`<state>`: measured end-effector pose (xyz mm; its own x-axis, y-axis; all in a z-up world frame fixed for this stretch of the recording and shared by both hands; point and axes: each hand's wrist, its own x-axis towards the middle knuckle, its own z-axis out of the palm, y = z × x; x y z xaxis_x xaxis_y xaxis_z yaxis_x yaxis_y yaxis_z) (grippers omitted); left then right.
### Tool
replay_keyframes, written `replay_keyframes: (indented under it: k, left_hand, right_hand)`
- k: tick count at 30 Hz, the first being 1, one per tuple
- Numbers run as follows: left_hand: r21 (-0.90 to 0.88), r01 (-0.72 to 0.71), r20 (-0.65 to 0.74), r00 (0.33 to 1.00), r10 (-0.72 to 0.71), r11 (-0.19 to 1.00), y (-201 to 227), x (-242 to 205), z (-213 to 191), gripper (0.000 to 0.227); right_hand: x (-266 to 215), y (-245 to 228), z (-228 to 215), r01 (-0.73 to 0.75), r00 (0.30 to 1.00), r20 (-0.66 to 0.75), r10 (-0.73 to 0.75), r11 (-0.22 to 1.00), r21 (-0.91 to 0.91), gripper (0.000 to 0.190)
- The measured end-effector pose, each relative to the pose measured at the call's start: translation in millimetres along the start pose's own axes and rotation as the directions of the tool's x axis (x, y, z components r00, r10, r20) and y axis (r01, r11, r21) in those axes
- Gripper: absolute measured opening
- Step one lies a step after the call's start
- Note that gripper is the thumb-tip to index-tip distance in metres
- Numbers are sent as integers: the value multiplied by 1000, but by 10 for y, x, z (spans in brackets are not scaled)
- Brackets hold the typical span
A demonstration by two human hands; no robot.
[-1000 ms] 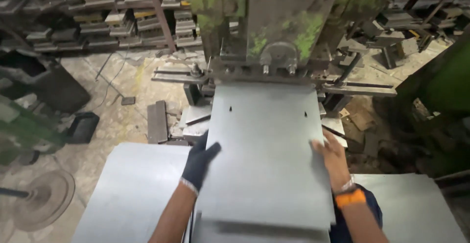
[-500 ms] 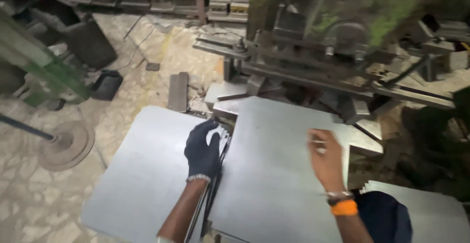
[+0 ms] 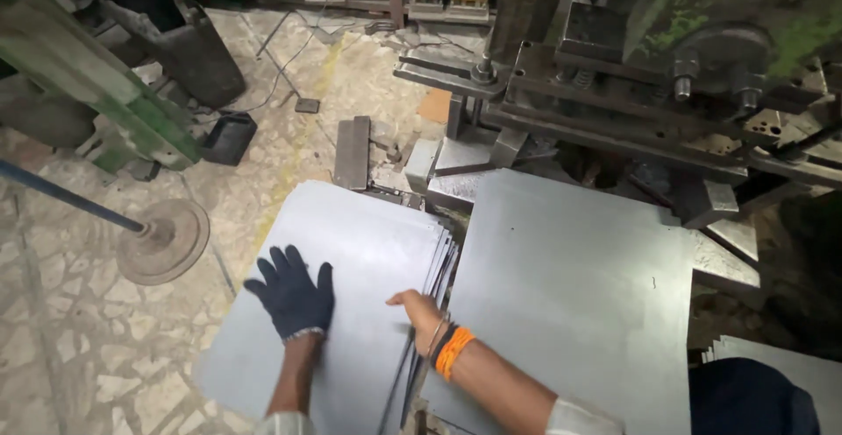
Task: Feeding metal sheets into a stamping machine and stacking processed sheets.
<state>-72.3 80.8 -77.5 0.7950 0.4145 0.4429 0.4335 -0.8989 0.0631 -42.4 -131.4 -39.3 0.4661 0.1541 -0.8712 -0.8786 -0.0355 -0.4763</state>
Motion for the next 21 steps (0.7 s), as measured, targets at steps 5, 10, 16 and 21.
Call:
replay_keyframes:
  k: [5,10,16,21]
  left_hand:
    - [-32,1,-47,999,-3,999,81,-56,-116,73]
    - [-17,-11,-55,998,10,1000,64,-64,-53,74]
    - [-175,269,600,792,-114,947,-146,388,-286,81]
    - [-309,316,759,650,33,897,-484,789,-443,87]
  right_hand:
    - [55,230,207,-44,995,-85,43,999,-5,54]
    - [-253,128,288,-71,984,-153,91,988,135,81]
    - [-483,-98,219,206,979,27,-204,975,-79,20]
    - [-976,-448,-210,405,911,117,-395,911,-80,25]
